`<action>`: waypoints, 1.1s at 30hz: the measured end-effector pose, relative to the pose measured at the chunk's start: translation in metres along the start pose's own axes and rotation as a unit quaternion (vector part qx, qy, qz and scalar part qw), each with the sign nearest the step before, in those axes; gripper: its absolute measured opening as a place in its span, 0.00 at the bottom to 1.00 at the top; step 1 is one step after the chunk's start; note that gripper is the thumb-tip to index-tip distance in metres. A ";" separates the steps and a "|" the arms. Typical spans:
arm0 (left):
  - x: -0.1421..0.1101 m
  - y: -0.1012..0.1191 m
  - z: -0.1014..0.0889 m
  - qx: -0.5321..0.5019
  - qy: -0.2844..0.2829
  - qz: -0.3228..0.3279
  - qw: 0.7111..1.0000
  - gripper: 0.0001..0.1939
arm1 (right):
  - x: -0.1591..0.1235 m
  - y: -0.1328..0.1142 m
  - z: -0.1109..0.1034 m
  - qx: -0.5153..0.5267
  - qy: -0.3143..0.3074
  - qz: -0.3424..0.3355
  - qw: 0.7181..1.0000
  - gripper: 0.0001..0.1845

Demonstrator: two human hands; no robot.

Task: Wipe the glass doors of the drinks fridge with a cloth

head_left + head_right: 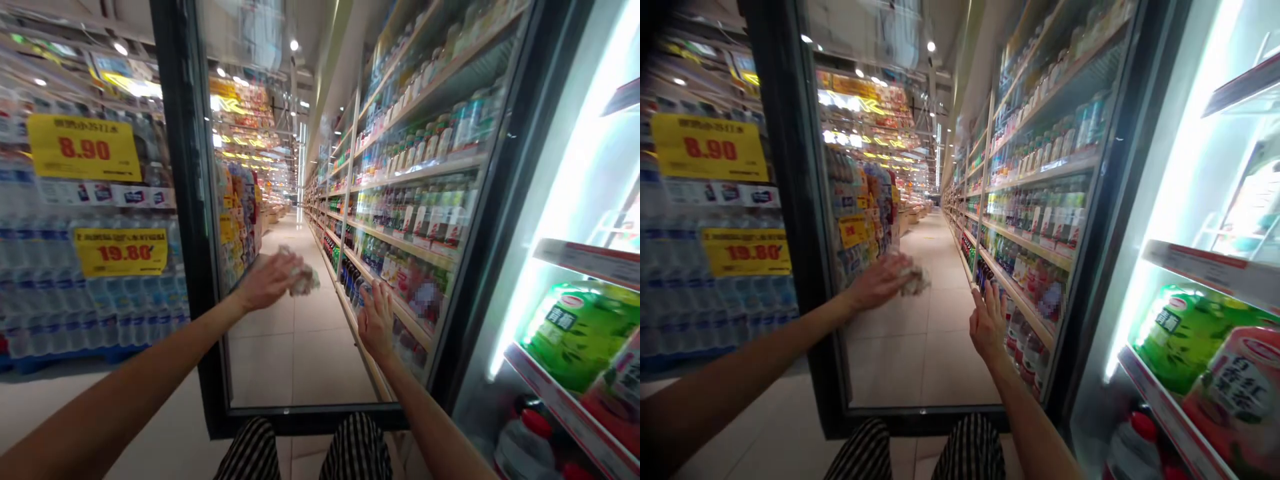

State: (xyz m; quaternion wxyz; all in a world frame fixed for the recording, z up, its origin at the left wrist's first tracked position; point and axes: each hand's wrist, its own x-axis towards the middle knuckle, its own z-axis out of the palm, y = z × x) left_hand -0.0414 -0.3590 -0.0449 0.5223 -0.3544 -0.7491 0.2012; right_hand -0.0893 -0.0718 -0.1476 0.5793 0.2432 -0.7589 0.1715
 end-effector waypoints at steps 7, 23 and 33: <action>0.009 0.005 0.001 0.020 0.012 -0.057 0.998 0.27 | 0.000 -0.001 0.000 0.009 0.004 0.012 1.000 0.32; 0.052 -0.026 -0.008 0.070 0.217 -0.343 0.911 0.20 | -0.002 0.005 -0.001 0.023 -0.005 -0.008 1.000 0.31; 0.057 0.026 0.016 -0.004 0.056 0.006 0.998 0.21 | 0.001 0.014 -0.007 0.032 0.035 0.012 0.999 0.31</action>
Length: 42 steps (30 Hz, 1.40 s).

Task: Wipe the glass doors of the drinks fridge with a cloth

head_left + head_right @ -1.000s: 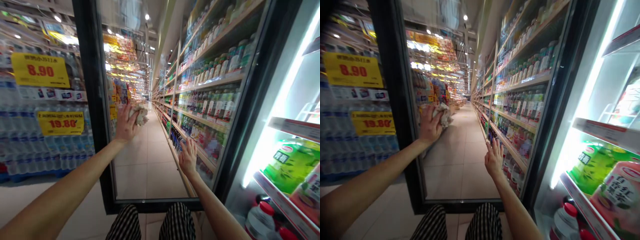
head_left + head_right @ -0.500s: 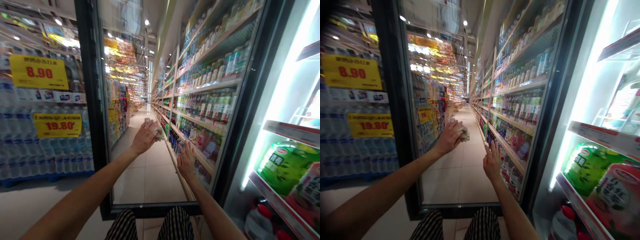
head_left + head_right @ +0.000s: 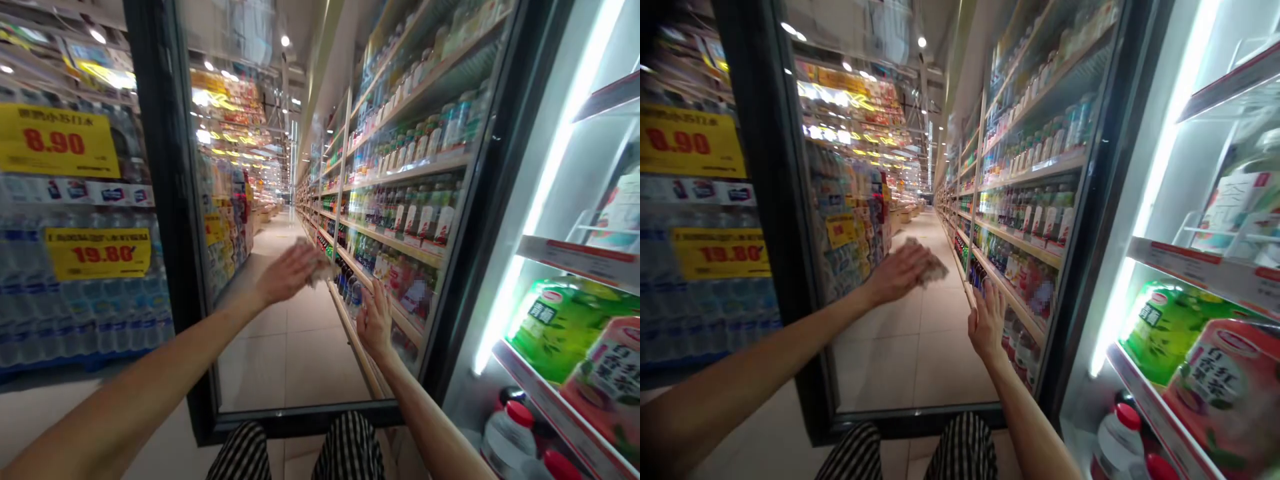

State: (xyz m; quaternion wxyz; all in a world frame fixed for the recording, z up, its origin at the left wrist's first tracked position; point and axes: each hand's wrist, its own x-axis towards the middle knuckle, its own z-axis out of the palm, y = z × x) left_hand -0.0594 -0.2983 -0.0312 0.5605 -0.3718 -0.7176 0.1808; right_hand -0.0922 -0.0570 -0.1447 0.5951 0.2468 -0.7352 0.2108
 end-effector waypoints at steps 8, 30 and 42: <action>0.021 0.016 0.013 -0.045 -0.087 0.138 0.986 0.21 | 0.006 0.005 -0.014 0.010 0.015 0.009 1.000 0.30; 0.115 0.095 0.076 -0.076 -0.044 0.130 0.988 0.21 | -0.020 0.083 -0.062 -0.026 0.117 0.176 0.977 0.25; 0.125 0.139 0.102 -0.100 -0.029 0.190 0.976 0.18 | -0.037 0.099 -0.082 -0.022 0.119 0.229 0.966 0.25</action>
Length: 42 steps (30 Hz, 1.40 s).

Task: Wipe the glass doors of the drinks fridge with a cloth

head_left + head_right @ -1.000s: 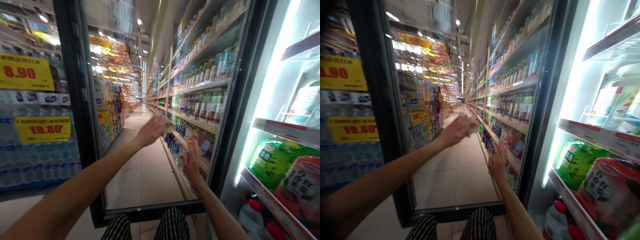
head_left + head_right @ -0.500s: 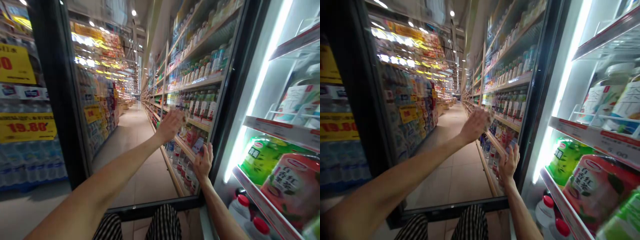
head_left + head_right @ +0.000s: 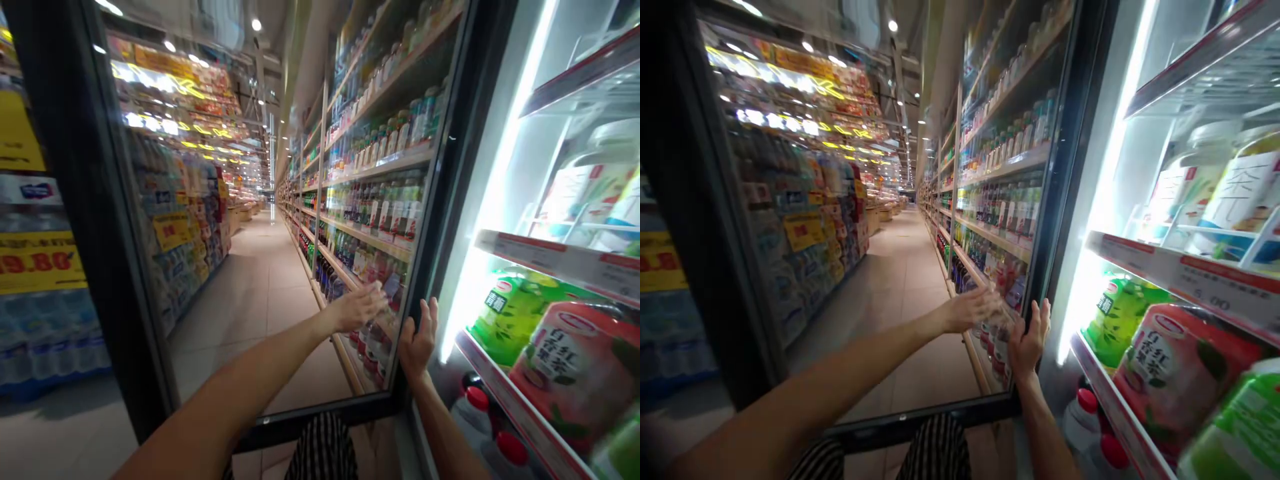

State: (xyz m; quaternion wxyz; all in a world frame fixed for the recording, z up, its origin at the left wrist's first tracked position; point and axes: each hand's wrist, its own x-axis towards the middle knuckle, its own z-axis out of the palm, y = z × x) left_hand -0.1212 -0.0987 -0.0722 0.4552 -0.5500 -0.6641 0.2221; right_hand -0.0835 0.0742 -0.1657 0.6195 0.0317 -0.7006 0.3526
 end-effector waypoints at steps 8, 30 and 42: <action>-0.004 -0.022 -0.022 0.036 0.006 -0.151 0.988 0.20 | 0.006 -0.017 0.007 -0.003 -0.009 -0.056 0.998 0.26; -0.158 -0.045 -0.101 0.131 0.009 -0.189 0.973 0.20 | -0.009 -0.089 0.042 0.085 -0.058 -0.130 0.986 0.27; -0.236 -0.053 -0.143 0.170 0.009 -0.238 0.956 0.19 | -0.023 -0.137 0.060 0.127 -0.101 -0.185 0.969 0.28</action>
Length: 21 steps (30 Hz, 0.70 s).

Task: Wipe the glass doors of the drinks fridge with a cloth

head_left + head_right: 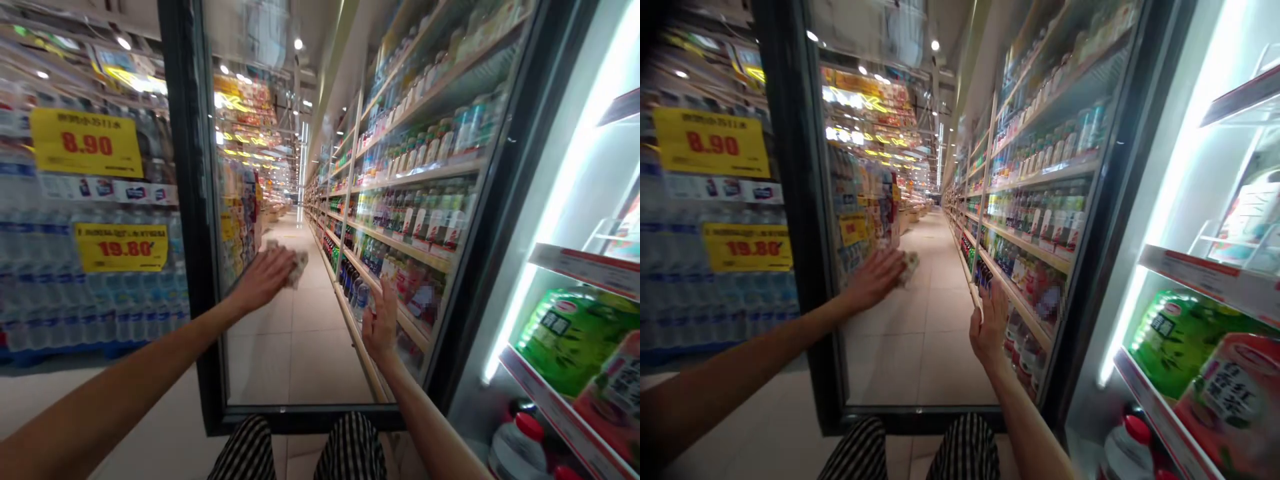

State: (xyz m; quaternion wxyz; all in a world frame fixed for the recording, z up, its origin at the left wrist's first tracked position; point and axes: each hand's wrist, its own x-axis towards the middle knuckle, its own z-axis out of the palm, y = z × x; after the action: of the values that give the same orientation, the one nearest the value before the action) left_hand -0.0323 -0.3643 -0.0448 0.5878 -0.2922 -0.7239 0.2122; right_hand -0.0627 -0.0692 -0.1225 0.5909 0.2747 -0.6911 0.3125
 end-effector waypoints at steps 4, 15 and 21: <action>-0.028 -0.002 -0.002 -0.024 -0.055 0.071 0.996 0.17 | -0.002 -0.006 0.005 0.011 -0.017 -0.015 1.000 0.28; -0.086 0.023 -0.004 -0.055 -0.094 0.028 0.994 0.26 | -0.006 -0.008 0.008 0.013 -0.038 -0.009 0.999 0.26; -0.010 -0.026 -0.004 0.019 0.100 -0.258 0.961 0.26 | -0.004 -0.011 0.013 0.027 -0.034 -0.010 0.999 0.25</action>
State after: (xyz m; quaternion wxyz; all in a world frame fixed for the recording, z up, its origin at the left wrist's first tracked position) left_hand -0.0313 -0.3904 -0.0337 0.6975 -0.1039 -0.7081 0.0371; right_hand -0.0620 -0.0866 -0.1267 0.5622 0.3080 -0.6995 0.3160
